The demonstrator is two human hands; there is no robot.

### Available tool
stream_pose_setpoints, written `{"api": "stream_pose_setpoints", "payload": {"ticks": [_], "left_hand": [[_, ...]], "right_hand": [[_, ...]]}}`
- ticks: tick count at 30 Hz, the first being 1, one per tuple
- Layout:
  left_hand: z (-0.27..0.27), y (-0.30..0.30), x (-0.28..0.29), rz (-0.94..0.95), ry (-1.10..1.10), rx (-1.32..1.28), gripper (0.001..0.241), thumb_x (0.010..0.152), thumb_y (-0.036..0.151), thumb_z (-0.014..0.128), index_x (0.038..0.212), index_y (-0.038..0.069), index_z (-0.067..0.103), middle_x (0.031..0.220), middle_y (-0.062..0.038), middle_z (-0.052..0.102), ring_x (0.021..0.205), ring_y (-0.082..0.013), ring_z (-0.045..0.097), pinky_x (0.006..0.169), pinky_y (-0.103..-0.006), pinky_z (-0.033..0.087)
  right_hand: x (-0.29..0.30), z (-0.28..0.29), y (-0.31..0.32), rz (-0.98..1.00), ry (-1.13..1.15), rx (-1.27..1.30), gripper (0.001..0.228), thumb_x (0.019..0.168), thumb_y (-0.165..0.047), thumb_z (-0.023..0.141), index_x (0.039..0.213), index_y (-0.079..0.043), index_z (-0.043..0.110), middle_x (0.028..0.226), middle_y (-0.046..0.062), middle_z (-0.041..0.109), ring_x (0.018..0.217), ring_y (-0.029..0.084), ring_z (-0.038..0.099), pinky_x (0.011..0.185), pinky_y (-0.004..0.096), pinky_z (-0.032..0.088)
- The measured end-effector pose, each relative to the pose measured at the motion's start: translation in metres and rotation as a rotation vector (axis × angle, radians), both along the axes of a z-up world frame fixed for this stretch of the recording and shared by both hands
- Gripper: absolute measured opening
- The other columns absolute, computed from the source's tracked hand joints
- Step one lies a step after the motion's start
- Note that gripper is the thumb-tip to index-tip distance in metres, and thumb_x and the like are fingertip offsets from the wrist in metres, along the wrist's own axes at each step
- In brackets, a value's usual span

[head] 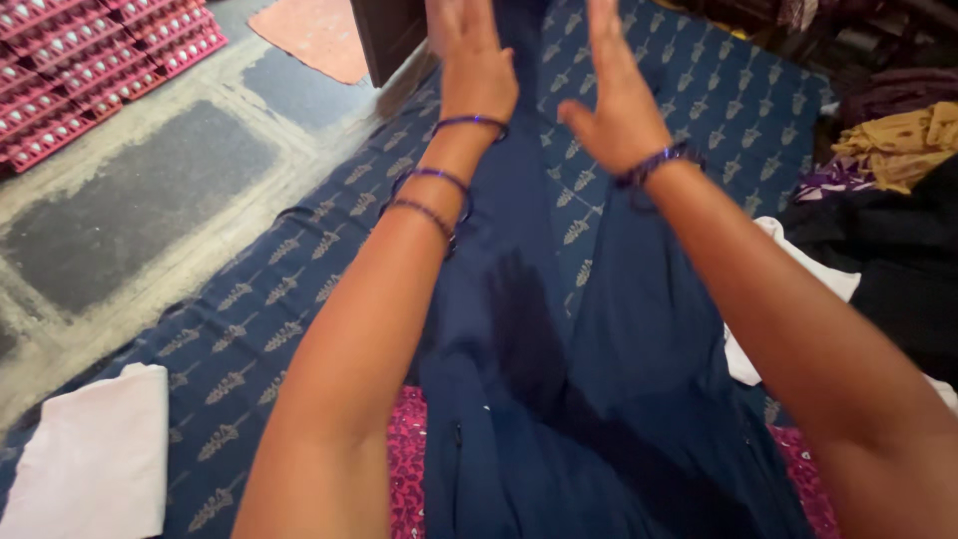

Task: The person folds a white cloth into a compact rectangle and sets it aside. Then the person unfolds a dark blue pair of pants, aligns the legs, and folds them in half lengthwise on the bed.

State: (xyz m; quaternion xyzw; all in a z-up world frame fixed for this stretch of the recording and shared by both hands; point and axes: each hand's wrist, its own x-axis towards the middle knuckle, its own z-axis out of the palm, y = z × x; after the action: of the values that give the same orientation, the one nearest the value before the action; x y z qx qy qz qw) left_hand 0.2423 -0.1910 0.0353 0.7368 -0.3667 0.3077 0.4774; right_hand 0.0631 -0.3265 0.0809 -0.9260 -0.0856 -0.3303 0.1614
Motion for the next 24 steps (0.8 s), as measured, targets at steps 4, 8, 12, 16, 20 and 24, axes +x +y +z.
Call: {"api": "stream_pose_setpoints", "payload": {"ticks": [4, 8, 12, 16, 20, 24], "left_hand": [[-0.085, 0.071, -0.031, -0.094, 0.279, 0.072, 0.087, 0.078, -0.002, 0.074, 0.155, 0.005, 0.036, 0.163, -0.035, 0.017, 0.147, -0.0517, 0.034, 0.118, -0.0433, 0.041], [-0.171, 0.126, -0.092, 0.079, 0.818, 0.661, 0.081, 0.081, 0.04, 0.077, 0.148, 0.005, 0.045, 0.149, -0.028, 0.048, 0.136, -0.0429, 0.051, 0.112, -0.0465, 0.044], [-0.205, 0.142, -0.135, 0.155, 1.248, 0.889, 0.103, 0.069, 0.032, 0.09, 0.15, 0.0, 0.034, 0.146, -0.028, 0.053, 0.133, -0.0398, 0.057, 0.108, -0.0434, 0.05], [-0.192, 0.166, -0.141, 0.212, 1.295, 0.875, 0.097, 0.07, 0.032, 0.088, 0.147, 0.0, 0.039, 0.137, -0.026, 0.065, 0.128, -0.039, 0.065, 0.106, -0.0466, 0.052], [-0.165, 0.155, -0.172, 0.363, 0.767, 0.943, 0.072, 0.074, 0.035, 0.088, 0.132, 0.006, 0.056, 0.133, -0.018, 0.06, 0.125, -0.0378, 0.059, 0.1, -0.05, 0.052], [-0.159, 0.09, -0.226, -0.01, 0.529, 0.842, 0.05, 0.069, 0.03, 0.089, 0.11, 0.009, 0.07, 0.134, -0.023, 0.053, 0.123, -0.0419, 0.055, 0.097, -0.0464, 0.051]], "right_hand": [[-0.069, -0.072, 0.021, 0.072, 0.21, 0.033, 0.084, 0.089, -0.006, 0.073, 0.16, 0.0, 0.029, 0.166, 0.023, 0.035, 0.157, 0.037, 0.031, 0.129, 0.041, 0.028], [-0.136, -0.154, 0.043, 0.033, 0.559, 0.178, 0.074, 0.084, -0.015, 0.075, 0.15, -0.004, 0.044, 0.158, 0.02, 0.042, 0.151, 0.036, 0.033, 0.122, 0.042, 0.031], [-0.178, -0.203, 0.04, -0.061, 0.853, 0.299, 0.064, 0.084, -0.023, 0.075, 0.144, -0.016, 0.053, 0.158, 0.017, 0.039, 0.148, 0.033, 0.035, 0.113, 0.039, 0.039], [-0.21, -0.219, -0.011, -0.158, 0.732, 0.224, 0.052, 0.086, -0.023, 0.079, 0.135, -0.015, 0.065, 0.148, 0.017, 0.054, 0.144, 0.036, 0.039, 0.115, 0.044, 0.034], [-0.251, -0.234, -0.066, -0.432, 0.568, 0.704, 0.045, 0.088, -0.019, 0.075, 0.132, -0.011, 0.068, 0.132, 0.012, 0.069, 0.126, 0.025, 0.061, 0.105, 0.036, 0.047], [-0.269, -0.267, -0.103, -0.564, 0.434, 1.092, 0.041, 0.089, -0.013, 0.072, 0.13, -0.008, 0.07, 0.122, 0.008, 0.073, 0.111, 0.018, 0.067, 0.096, 0.031, 0.052]]}}
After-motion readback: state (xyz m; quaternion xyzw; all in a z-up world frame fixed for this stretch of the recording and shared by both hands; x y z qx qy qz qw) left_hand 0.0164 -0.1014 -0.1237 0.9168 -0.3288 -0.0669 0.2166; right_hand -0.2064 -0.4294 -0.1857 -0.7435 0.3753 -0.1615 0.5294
